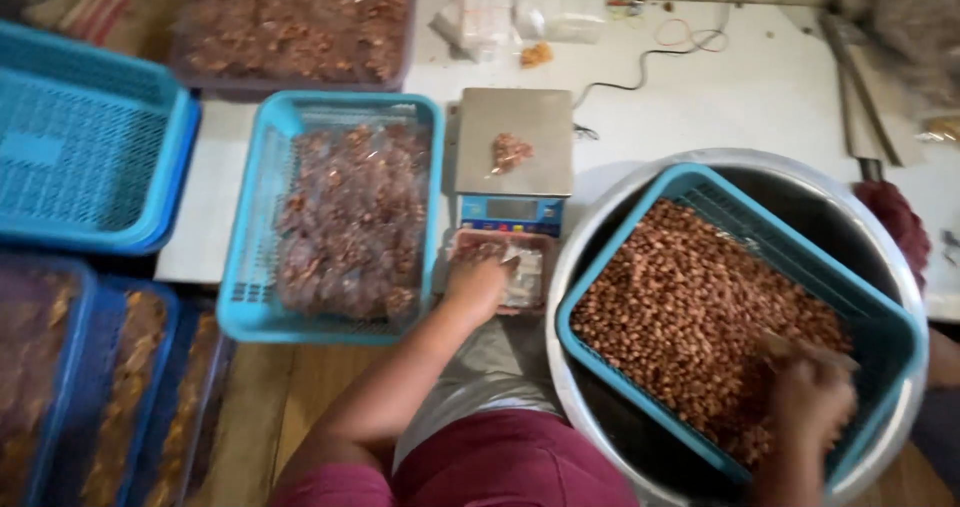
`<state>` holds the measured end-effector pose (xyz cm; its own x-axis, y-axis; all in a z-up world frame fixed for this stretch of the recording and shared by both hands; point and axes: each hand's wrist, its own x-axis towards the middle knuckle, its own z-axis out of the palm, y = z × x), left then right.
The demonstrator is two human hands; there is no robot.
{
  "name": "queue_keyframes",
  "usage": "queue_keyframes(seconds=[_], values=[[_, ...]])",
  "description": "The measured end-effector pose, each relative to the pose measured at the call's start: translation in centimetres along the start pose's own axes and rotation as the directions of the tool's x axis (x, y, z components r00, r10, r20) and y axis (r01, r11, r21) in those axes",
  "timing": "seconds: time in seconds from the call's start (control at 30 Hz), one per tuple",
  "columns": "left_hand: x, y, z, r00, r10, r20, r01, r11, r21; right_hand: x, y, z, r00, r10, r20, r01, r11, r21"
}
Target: Weighing roasted nuts on a digital scale and filling them into small plastic bags for packaging.
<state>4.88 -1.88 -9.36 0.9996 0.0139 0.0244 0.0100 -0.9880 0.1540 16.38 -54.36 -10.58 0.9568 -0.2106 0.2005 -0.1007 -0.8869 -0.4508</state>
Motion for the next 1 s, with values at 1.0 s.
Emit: queue_keyframes(seconds=[1.0], values=[[2.7,15.4,-12.3,0.969,0.178,0.172,0.118,0.278,-0.953,-3.9,-25.0,-12.8,0.851,-0.522,-0.061,0.415,0.596,0.688]])
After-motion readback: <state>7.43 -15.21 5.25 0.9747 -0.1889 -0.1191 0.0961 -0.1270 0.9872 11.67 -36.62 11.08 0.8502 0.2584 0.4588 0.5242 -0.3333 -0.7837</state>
